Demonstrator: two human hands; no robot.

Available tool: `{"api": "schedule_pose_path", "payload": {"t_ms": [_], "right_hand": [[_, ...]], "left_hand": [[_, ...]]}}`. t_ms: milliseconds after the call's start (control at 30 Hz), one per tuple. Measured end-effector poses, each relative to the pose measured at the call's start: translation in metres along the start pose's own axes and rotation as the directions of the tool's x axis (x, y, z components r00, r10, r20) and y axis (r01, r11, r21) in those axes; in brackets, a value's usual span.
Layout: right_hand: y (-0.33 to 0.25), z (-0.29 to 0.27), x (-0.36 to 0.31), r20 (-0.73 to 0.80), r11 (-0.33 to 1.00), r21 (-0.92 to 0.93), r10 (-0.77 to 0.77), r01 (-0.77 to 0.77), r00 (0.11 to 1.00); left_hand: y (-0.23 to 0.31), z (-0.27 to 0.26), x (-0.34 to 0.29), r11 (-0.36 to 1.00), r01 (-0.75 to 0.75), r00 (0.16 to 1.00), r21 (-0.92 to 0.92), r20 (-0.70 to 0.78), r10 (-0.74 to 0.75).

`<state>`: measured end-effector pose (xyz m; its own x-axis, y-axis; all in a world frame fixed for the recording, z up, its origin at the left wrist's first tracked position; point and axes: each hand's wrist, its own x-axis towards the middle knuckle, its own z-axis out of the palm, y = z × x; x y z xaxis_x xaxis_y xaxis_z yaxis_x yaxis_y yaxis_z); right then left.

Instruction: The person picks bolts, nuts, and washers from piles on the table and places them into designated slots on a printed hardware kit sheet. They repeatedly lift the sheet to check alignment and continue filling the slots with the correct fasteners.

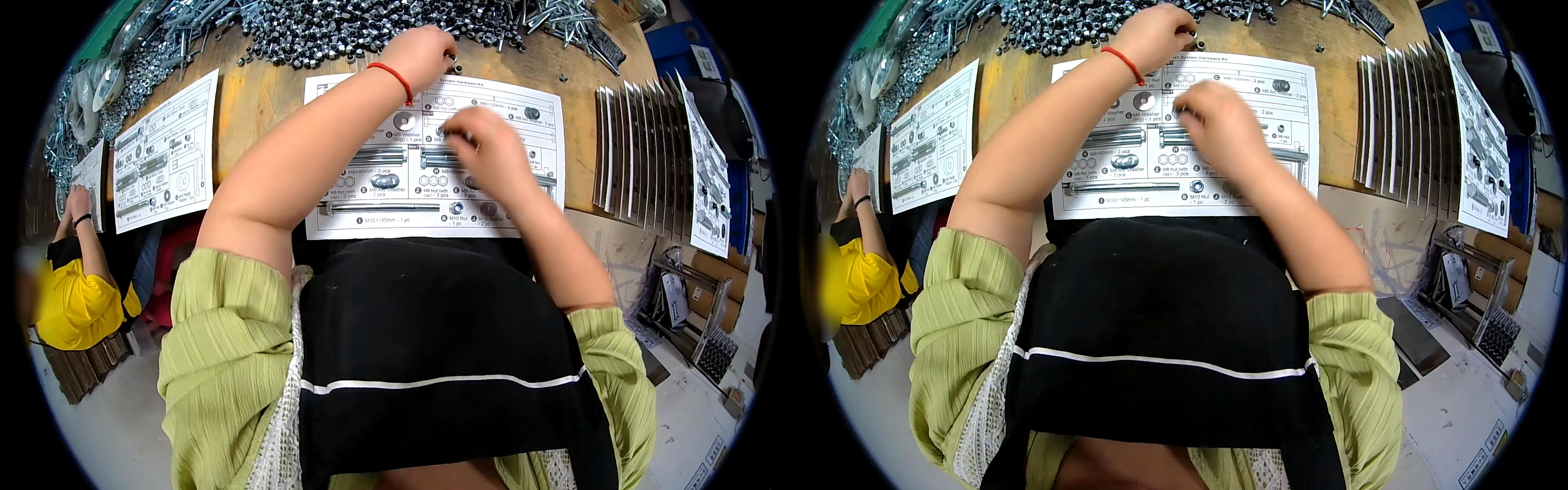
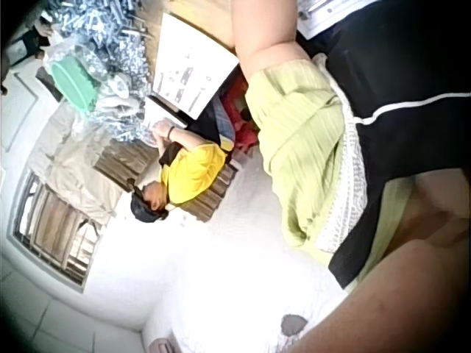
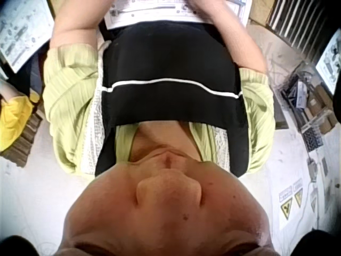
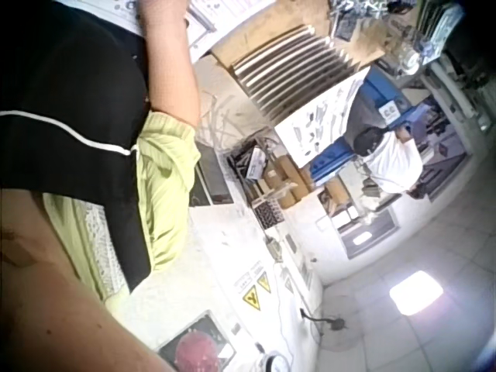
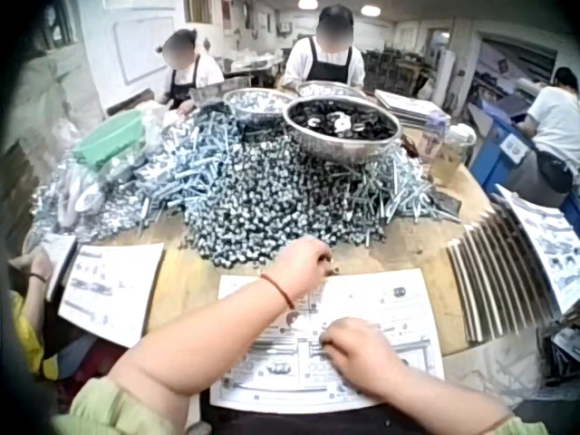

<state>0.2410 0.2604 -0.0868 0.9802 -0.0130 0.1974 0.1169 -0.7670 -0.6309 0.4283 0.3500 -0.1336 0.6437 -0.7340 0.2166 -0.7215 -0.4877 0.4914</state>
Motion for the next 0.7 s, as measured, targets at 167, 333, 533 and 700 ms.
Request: {"api": "schedule_pose_path", "payload": {"t_ms": [167,333,533,700], "right_hand": [[-0.007,0.028,-0.046,0.117,0.985,-0.036,-0.164,0.169,0.979],[-0.010,0.035,-0.048,0.120,0.981,-0.073,-0.172,0.182,0.978],[-0.017,0.028,-0.048,0.046,0.978,-0.054,-0.198,0.201,0.979],[-0.017,0.017,-0.045,-0.023,0.973,-0.080,-0.217,0.215,0.976]], "left_hand": [[0.007,-0.055,-0.044,0.992,-0.015,0.988,-0.124,-0.156,-0.005],[0.005,-0.095,-0.119,0.976,0.070,0.990,-0.207,-0.106,-0.093],[0.017,-0.101,-0.208,0.993,0.033,0.998,-0.117,0.054,-0.026],[0.015,-0.080,-0.226,0.999,0.016,1.000,-0.039,0.008,-0.016]]}}
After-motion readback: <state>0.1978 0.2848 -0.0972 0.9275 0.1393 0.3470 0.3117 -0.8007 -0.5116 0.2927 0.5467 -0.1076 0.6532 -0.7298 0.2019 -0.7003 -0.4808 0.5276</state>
